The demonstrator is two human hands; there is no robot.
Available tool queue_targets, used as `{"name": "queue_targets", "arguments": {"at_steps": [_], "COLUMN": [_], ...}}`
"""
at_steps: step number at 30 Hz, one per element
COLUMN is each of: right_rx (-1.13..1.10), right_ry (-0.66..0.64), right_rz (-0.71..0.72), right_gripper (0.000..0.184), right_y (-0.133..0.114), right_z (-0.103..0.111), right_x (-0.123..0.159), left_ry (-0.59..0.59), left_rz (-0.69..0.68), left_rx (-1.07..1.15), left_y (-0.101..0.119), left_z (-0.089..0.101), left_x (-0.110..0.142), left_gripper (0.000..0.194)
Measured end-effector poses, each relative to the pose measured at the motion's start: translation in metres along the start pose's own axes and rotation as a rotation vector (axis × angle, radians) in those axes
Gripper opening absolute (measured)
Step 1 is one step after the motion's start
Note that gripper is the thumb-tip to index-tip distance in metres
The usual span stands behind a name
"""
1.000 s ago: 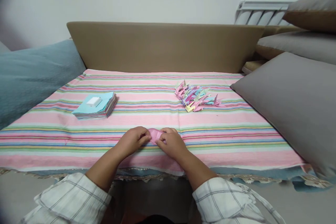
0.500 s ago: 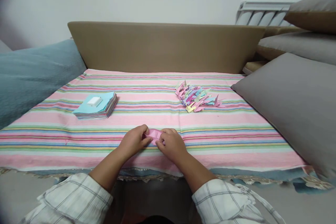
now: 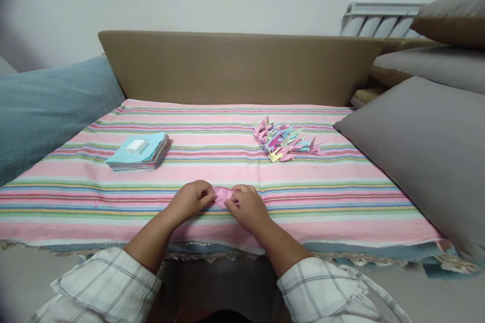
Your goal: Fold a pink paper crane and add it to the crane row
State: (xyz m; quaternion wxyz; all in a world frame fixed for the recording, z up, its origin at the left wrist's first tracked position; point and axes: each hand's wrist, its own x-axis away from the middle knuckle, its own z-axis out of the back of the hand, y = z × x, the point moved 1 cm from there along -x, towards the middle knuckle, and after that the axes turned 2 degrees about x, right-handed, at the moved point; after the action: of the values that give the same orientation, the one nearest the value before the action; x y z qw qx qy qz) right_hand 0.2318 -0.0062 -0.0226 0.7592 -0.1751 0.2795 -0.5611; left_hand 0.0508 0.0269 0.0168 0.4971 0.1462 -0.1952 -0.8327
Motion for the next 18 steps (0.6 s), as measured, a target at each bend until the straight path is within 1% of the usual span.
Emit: {"name": "queue_targets", "arguments": {"at_steps": [4, 9, 12, 18], "right_rx": [0.025, 0.064, 0.075, 0.092], "right_ry": [0.011, 0.009, -0.007, -0.025], "right_rz": [-0.011, -0.03, -0.042, -0.036], "right_gripper": [0.018, 0.017, 0.017, 0.016], "right_y": [-0.0003, -0.0036, -0.0055, -0.0072], "right_z": [-0.0022, -0.0013, -0.0001, 0.0003], "right_x": [-0.0006, -0.0012, -0.0019, -0.0025], "left_ry": [-0.013, -0.027, -0.055, -0.097], "left_rz": [-0.019, -0.023, -0.023, -0.049], "left_rx": [-0.078, -0.247, -0.337, -0.406], "left_y": [0.0008, 0.003, 0.0044, 0.0046], "left_z": [-0.0013, -0.0037, -0.0052, -0.0071], "left_x": [-0.0007, -0.0024, -0.004, -0.0066], "left_gripper": [0.013, 0.014, 0.016, 0.017]}}
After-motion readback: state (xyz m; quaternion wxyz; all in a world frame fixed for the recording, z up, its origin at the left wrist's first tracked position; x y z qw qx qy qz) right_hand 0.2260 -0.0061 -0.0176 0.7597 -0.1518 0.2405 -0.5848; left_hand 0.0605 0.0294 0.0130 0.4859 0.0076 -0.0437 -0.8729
